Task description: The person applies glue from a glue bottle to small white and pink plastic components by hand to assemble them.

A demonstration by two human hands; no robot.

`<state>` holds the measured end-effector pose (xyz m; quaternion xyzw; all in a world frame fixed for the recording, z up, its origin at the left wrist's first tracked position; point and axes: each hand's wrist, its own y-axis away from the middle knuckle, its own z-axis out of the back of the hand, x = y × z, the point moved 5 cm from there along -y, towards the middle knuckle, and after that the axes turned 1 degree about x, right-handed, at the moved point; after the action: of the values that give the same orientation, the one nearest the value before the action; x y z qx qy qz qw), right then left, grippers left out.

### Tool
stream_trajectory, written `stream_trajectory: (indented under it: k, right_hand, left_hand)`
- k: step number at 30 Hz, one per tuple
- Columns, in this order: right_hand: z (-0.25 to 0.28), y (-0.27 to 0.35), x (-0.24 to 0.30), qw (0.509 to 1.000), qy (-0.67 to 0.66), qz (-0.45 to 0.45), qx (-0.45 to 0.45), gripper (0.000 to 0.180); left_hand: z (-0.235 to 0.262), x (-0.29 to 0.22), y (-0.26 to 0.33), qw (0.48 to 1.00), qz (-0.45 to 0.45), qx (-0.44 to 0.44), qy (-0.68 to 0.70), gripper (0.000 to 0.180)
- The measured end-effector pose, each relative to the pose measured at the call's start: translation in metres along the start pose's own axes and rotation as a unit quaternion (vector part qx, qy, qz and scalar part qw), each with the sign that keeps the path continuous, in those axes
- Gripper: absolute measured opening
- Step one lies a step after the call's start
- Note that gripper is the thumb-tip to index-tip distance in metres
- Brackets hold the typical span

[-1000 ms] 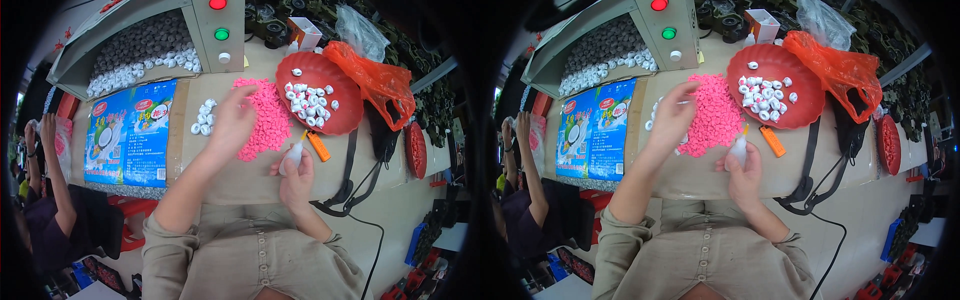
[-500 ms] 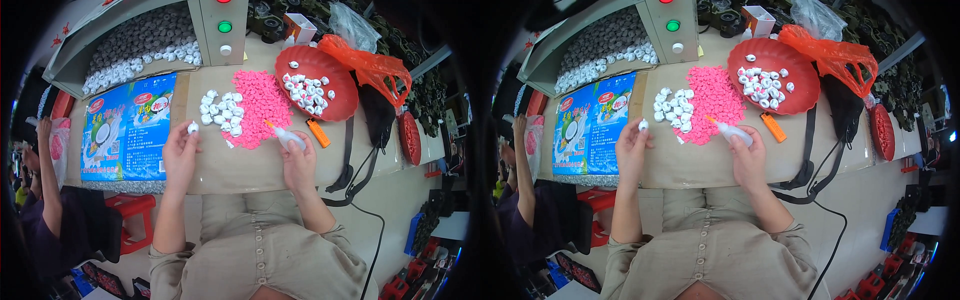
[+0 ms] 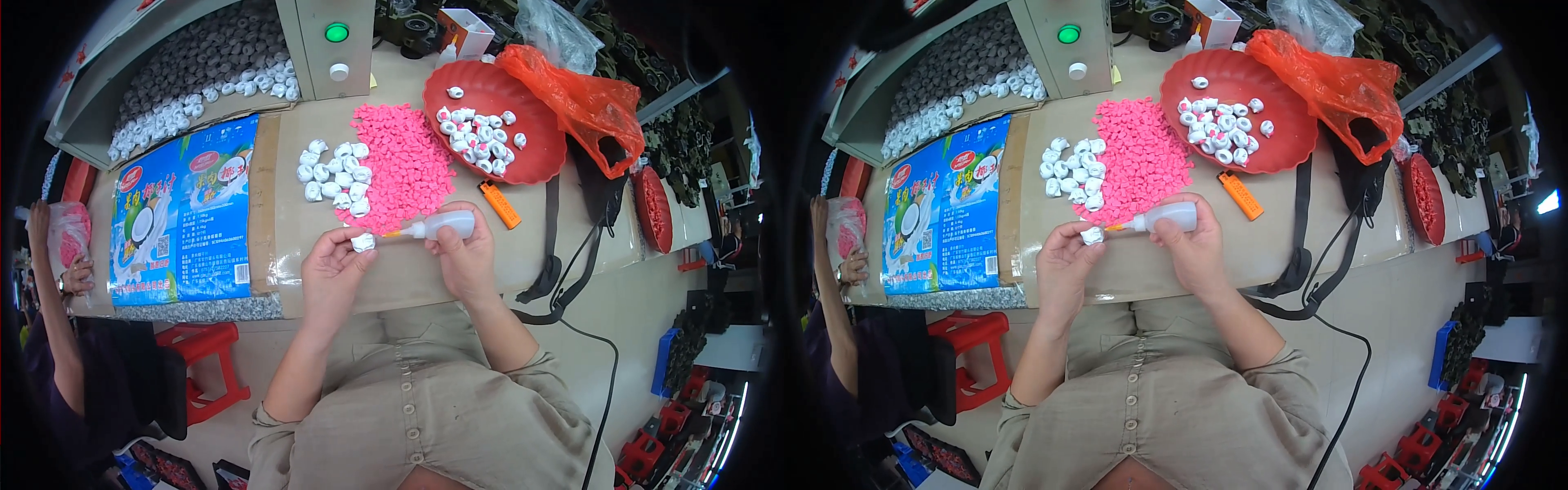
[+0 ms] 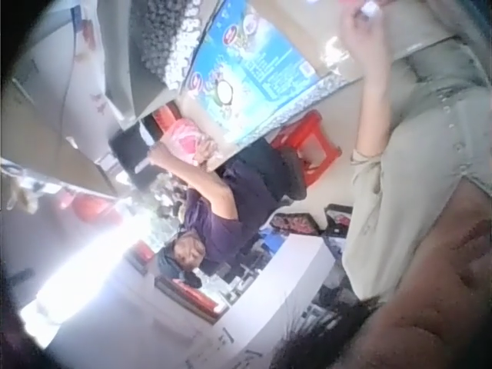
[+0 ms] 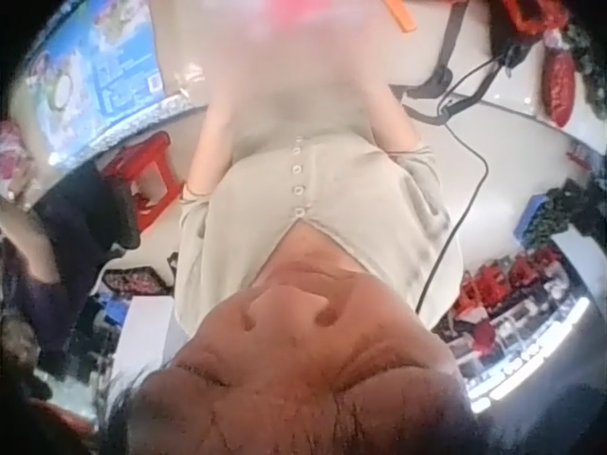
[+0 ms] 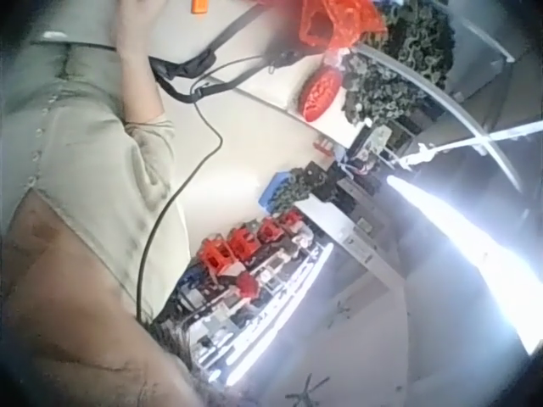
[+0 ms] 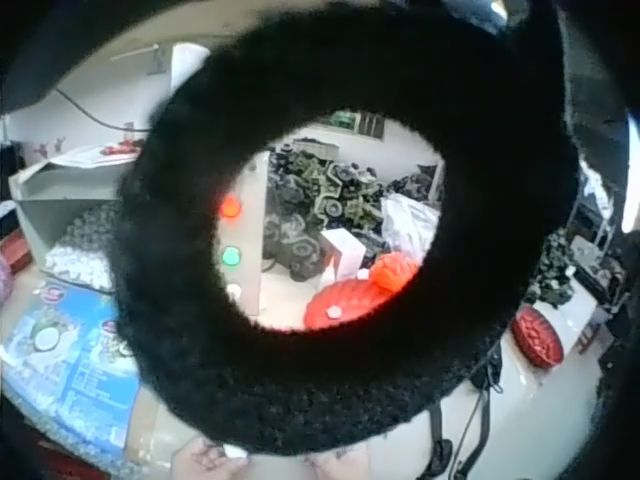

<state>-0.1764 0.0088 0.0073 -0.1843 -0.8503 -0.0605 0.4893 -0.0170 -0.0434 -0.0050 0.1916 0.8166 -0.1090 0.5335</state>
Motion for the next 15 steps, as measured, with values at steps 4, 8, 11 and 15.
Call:
stream_trajectory:
  k: [4,8,11,15]
  right_hand:
    - [-0.0079,0.0048,0.0052,0.992,0.094,0.069,0.048,0.027]
    - [-0.0105,0.0051,0.008,0.968,0.192,0.135,0.092,0.026]
    - [-0.0088,0.0063,0.0083,0.951,0.246,0.157,0.101,0.026]
    - [-0.0104,0.0084,0.0079,0.959,0.224,0.154,0.082,0.021]
  left_hand:
    - [-0.0038,0.0005,0.0004,1.0,-0.009,-0.005,-0.027,0.027]
    - [-0.0044,-0.0016,0.0005,0.999,-0.031,-0.023,-0.035,0.027]
    - [-0.0043,-0.0012,0.0013,0.998,-0.039,-0.025,-0.042,0.027]
    - [-0.0037,0.0001,0.0013,0.998,-0.042,-0.021,-0.046,0.026]
